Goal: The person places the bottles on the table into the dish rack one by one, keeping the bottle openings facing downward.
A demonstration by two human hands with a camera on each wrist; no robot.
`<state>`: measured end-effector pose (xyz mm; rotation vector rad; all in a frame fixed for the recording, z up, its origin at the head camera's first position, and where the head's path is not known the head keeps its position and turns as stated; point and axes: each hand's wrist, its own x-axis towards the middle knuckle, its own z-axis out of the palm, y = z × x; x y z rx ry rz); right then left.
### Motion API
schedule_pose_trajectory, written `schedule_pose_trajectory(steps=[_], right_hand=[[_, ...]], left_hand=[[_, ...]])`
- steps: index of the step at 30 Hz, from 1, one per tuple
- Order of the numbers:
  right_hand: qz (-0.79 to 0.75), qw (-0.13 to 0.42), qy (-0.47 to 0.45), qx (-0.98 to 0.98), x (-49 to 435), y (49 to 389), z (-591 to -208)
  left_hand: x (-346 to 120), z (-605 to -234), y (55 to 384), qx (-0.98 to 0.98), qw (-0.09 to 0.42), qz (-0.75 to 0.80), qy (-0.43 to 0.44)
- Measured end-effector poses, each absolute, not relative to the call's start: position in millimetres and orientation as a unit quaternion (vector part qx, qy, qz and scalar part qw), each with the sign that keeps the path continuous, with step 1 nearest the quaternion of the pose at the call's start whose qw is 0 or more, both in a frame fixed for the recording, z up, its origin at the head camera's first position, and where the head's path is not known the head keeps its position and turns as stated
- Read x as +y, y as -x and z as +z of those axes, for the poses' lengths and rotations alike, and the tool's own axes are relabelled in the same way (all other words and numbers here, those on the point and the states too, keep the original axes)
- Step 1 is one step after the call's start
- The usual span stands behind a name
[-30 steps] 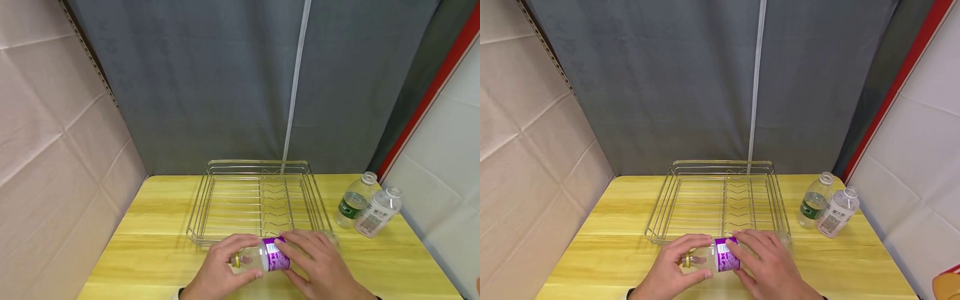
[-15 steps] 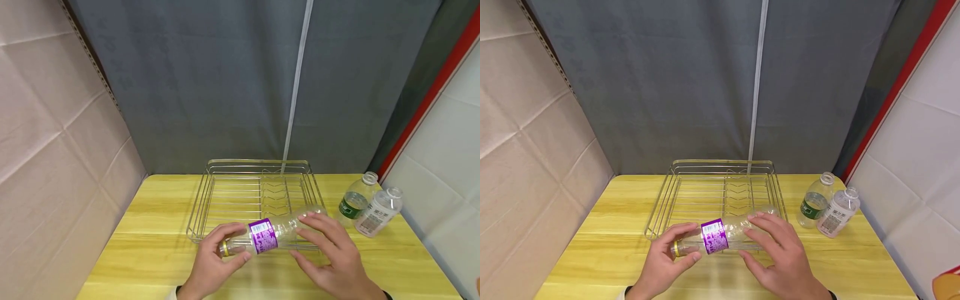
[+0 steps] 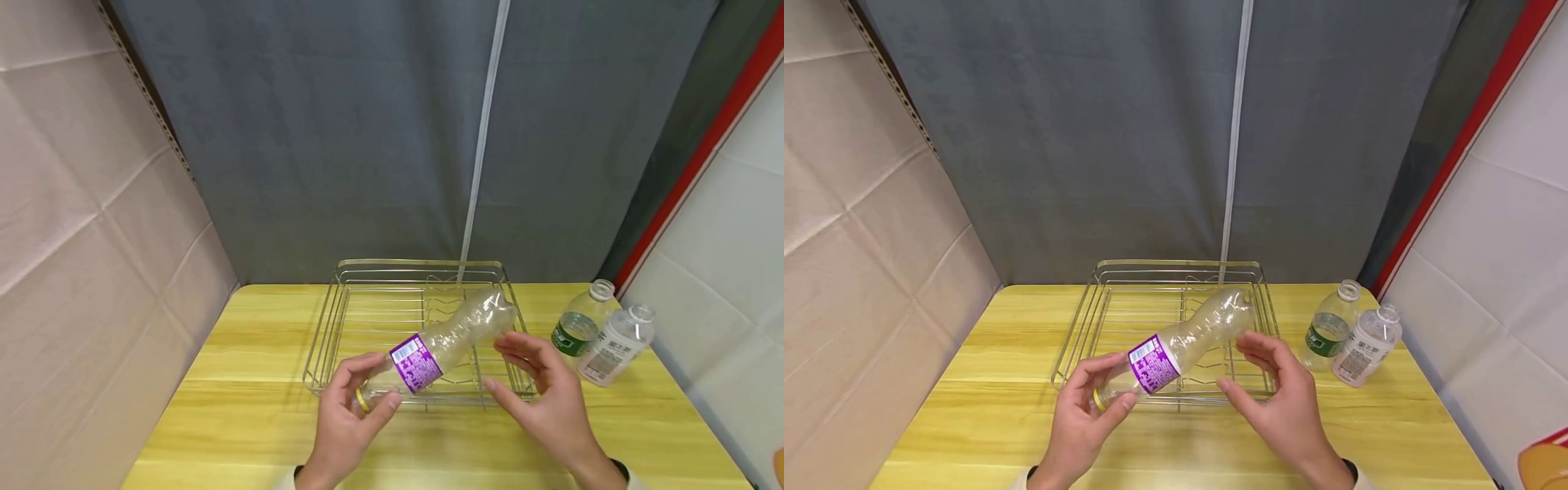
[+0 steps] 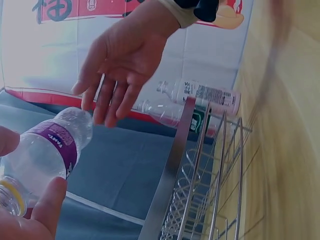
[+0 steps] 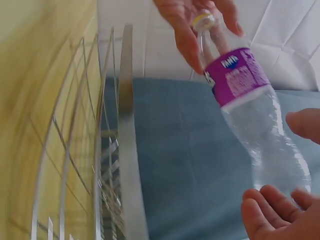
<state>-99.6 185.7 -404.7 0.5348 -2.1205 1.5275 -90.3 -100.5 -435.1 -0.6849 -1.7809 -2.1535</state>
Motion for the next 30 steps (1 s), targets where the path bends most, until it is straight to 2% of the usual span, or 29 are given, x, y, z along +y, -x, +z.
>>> schedule_pose_trajectory(steps=[4, 8, 14, 21, 30], right_hand=[[0.65, 0.154, -0.178, -0.723, 176.3, 103.1, -405.1], [0.695, 0.079, -0.165, -0.695, 169.6, 105.1, -403.5], [0.736, 0.005, -0.167, -0.656, 162.2, 108.2, -400.5], [0.788, -0.036, -0.227, -0.571, 157.6, 112.8, -402.8], [0.785, -0.04, -0.231, -0.574, 148.9, 120.0, -394.6]], left_hand=[[-94.3, -438.0, 89.9, -0.58, 0.129, -0.759, 0.265], [-88.0, -439.1, 84.8, -0.564, 0.102, -0.778, 0.259], [-82.3, -440.4, 78.5, -0.552, 0.068, -0.794, 0.245], [-80.9, -442.2, 77.8, -0.558, 0.064, -0.789, 0.249], [-88.7, -442.6, 84.6, -0.577, 0.1, -0.76, 0.281]])
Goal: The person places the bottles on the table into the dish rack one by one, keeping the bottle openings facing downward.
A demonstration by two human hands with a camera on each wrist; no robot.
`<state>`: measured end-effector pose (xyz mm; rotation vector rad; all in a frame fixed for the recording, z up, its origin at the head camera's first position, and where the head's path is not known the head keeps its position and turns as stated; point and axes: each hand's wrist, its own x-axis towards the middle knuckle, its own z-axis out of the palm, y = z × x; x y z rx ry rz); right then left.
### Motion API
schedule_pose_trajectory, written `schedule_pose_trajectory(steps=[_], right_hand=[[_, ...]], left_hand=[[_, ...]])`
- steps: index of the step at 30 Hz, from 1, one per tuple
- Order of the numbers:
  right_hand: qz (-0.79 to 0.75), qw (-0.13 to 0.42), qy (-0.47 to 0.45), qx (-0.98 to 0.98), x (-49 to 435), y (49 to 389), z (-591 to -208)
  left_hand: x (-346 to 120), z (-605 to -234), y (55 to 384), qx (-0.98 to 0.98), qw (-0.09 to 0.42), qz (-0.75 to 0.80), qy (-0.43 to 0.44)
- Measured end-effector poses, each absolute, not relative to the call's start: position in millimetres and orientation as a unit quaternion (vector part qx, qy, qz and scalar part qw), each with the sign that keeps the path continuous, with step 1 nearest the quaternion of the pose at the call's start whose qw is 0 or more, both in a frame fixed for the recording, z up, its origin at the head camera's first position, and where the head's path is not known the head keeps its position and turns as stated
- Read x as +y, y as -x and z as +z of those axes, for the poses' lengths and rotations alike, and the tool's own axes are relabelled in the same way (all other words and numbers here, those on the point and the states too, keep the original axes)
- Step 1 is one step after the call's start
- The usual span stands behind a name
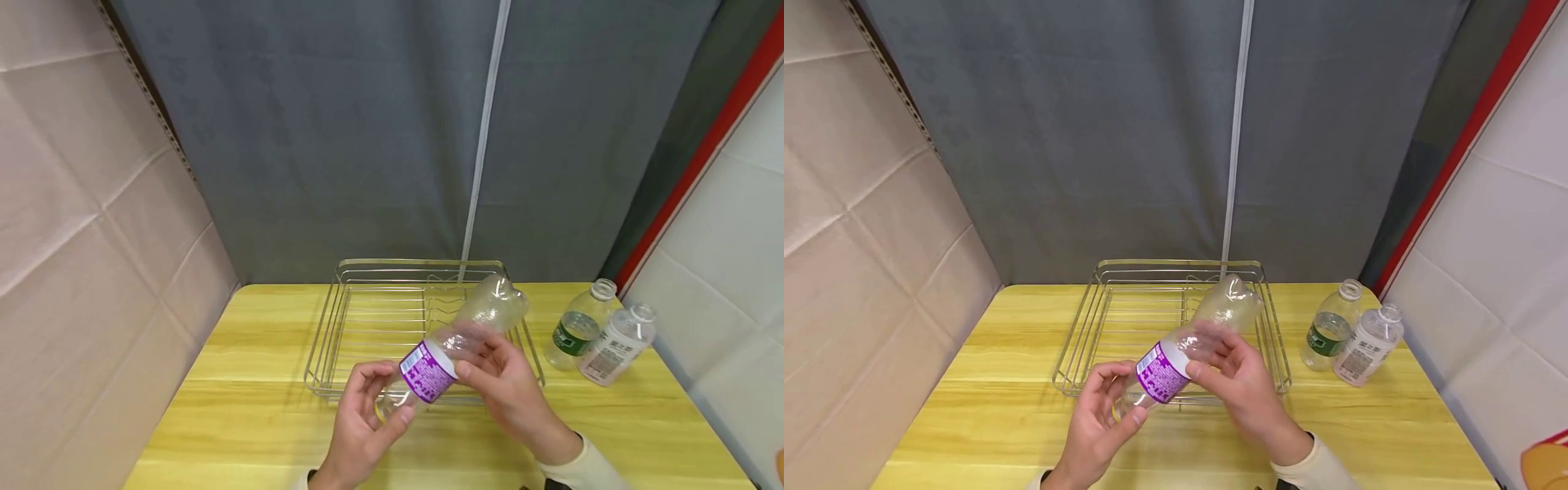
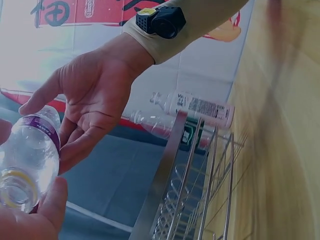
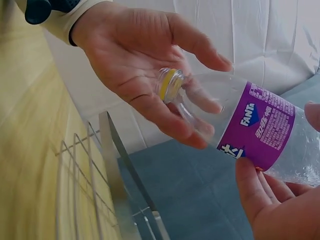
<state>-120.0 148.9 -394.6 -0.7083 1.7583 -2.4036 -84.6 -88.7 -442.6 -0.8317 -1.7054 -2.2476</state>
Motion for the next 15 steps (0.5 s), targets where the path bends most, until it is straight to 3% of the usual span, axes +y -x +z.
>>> schedule_pose_trajectory(steps=[8, 15], right_hand=[[-0.759, 0.02, 0.212, 0.615, 139.8, 139.6, -374.6], [-0.734, 0.024, 0.185, 0.653, 125.5, 169.3, -355.5]], left_hand=[[-112.4, -448.9, 83.3, -0.63, 0.136, -0.726, 0.24], [-131.1, -449.6, 78.9, -0.727, 0.203, -0.644, 0.125]])
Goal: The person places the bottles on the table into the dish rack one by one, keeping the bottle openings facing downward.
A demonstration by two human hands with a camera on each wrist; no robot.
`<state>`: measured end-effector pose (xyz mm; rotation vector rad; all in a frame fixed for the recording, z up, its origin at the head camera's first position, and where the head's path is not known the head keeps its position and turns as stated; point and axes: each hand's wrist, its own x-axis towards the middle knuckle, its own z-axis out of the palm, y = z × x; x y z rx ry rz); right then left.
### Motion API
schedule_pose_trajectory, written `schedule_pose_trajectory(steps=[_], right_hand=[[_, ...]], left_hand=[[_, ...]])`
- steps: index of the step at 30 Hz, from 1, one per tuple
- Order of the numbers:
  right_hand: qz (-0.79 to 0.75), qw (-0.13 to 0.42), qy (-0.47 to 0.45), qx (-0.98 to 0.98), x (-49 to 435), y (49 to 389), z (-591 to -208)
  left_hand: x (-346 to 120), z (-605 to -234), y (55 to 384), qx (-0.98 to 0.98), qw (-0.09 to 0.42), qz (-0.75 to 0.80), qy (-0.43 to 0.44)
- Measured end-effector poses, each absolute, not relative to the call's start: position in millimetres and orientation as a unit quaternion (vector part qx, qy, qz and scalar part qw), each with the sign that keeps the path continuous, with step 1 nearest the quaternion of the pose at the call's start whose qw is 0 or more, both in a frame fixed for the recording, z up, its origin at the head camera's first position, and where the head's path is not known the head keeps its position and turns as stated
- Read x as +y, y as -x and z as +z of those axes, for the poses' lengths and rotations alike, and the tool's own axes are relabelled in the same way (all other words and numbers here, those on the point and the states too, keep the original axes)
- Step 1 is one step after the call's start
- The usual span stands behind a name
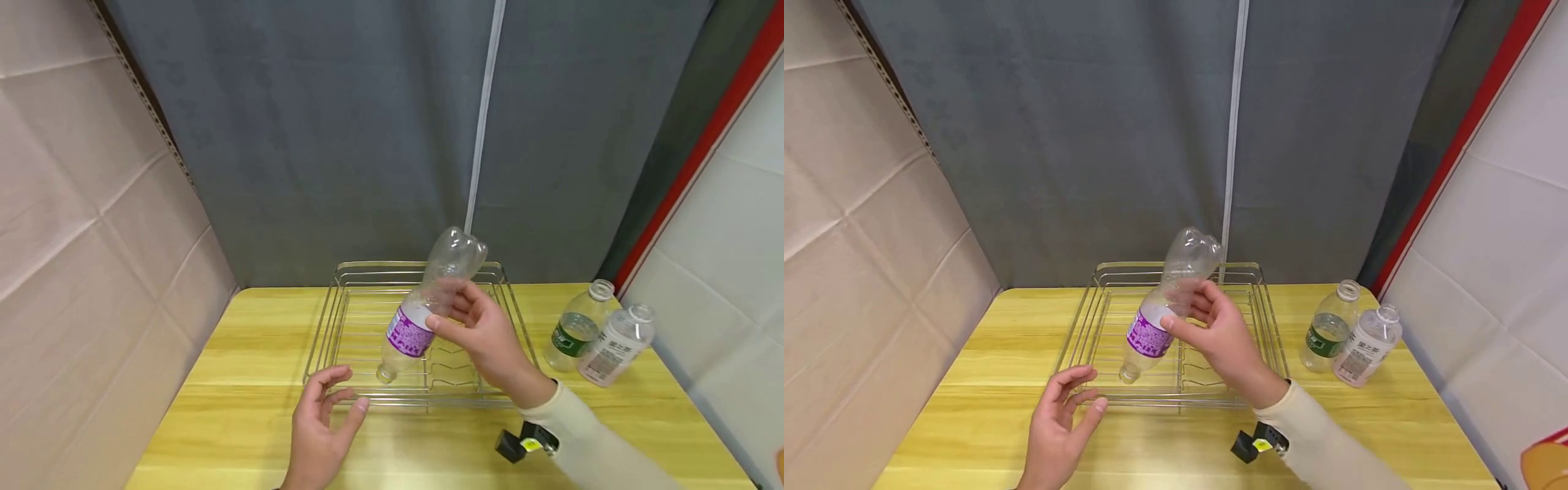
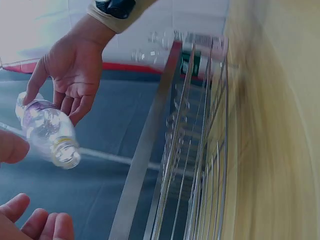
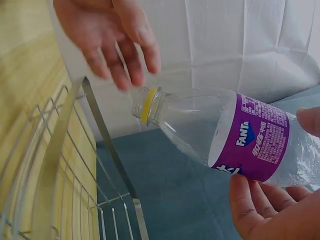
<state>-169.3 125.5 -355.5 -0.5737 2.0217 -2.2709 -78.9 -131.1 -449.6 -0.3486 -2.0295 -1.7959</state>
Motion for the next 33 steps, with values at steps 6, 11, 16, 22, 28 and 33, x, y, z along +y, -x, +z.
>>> schedule_pose_trajectory(steps=[6, 11, 16, 22, 28, 33], right_hand=[[-0.713, 0.049, 0.161, 0.681, 106.4, 200.9, -348.0], [-0.701, 0.07, 0.158, 0.692, 86.2, 231.5, -351.1], [-0.683, 0.077, 0.144, 0.712, 65.2, 259.4, -358.4], [-0.682, 0.076, 0.128, 0.716, 40.4, 285.4, -369.7], [-0.681, 0.08, 0.118, 0.718, 18.1, 304.2, -384.1], [-0.674, 0.072, 0.112, 0.726, 4.1, 317.2, -396.1]], left_hand=[[-149.2, -450.5, 80.6, -0.785, 0.278, -0.552, 0.04], [-162.9, -453.2, 80.8, -0.819, 0.277, -0.502, -0.039], [-171.8, -457.0, 83.6, -0.835, 0.249, -0.483, -0.084], [-179.8, -461.5, 89.6, -0.834, 0.181, -0.51, -0.109], [-184.9, -469.3, 95.0, -0.825, 0.123, -0.534, -0.138], [-186.9, -472.8, 98.5, -0.813, 0.104, -0.553, -0.147]])
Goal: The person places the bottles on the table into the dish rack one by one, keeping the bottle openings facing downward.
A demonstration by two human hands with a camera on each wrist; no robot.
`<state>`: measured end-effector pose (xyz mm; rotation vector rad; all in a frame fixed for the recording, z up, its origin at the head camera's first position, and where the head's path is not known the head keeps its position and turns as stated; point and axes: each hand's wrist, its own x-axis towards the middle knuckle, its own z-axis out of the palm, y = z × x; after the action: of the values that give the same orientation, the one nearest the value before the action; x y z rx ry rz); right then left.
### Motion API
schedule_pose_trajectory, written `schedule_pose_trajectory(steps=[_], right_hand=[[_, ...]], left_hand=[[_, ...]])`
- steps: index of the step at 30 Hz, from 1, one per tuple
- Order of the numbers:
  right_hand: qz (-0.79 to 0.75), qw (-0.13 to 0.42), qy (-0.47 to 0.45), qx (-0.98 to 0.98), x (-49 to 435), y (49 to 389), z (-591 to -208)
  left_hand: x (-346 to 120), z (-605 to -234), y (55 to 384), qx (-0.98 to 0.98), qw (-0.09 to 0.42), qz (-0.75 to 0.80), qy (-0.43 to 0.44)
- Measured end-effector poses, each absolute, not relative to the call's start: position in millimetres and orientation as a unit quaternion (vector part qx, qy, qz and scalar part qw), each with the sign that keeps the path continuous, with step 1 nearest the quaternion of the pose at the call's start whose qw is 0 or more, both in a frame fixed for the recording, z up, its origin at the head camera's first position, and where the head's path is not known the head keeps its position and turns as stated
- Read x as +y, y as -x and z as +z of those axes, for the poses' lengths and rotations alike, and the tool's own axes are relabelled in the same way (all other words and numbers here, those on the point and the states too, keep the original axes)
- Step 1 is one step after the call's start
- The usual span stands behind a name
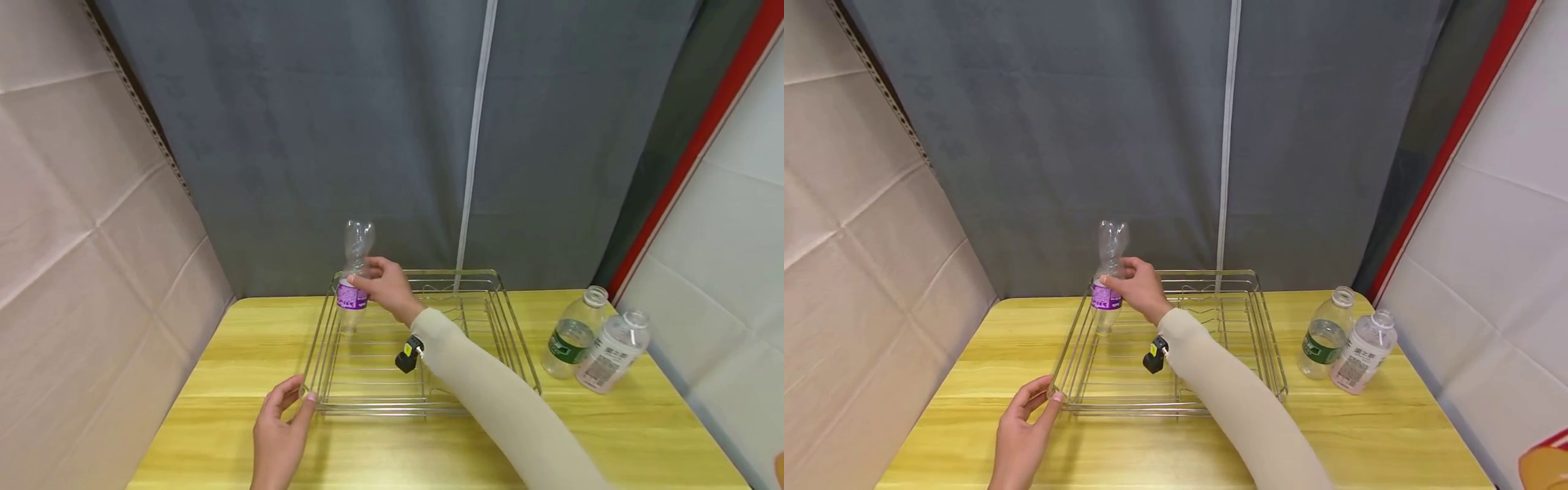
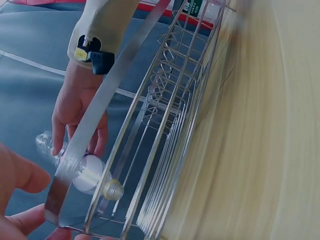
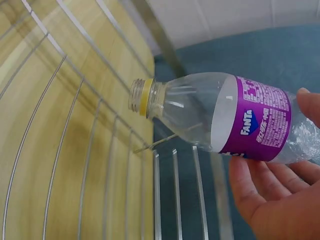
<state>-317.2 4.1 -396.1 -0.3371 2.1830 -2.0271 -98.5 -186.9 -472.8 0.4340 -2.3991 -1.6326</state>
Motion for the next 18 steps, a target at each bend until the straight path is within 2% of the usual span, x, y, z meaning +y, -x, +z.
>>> schedule_pose_trajectory(steps=[4, 18], right_hand=[[-0.648, 0.062, 0.112, 0.751, -1.9, 323.4, -407.2], [-0.609, 0.052, 0.095, 0.786, -8.7, 338.6, -432.4]], left_hand=[[-186.4, -476.6, 99.5, -0.801, 0.088, -0.571, -0.157], [-182.7, -484.6, 103.3, -0.759, 0.103, -0.624, -0.153]])
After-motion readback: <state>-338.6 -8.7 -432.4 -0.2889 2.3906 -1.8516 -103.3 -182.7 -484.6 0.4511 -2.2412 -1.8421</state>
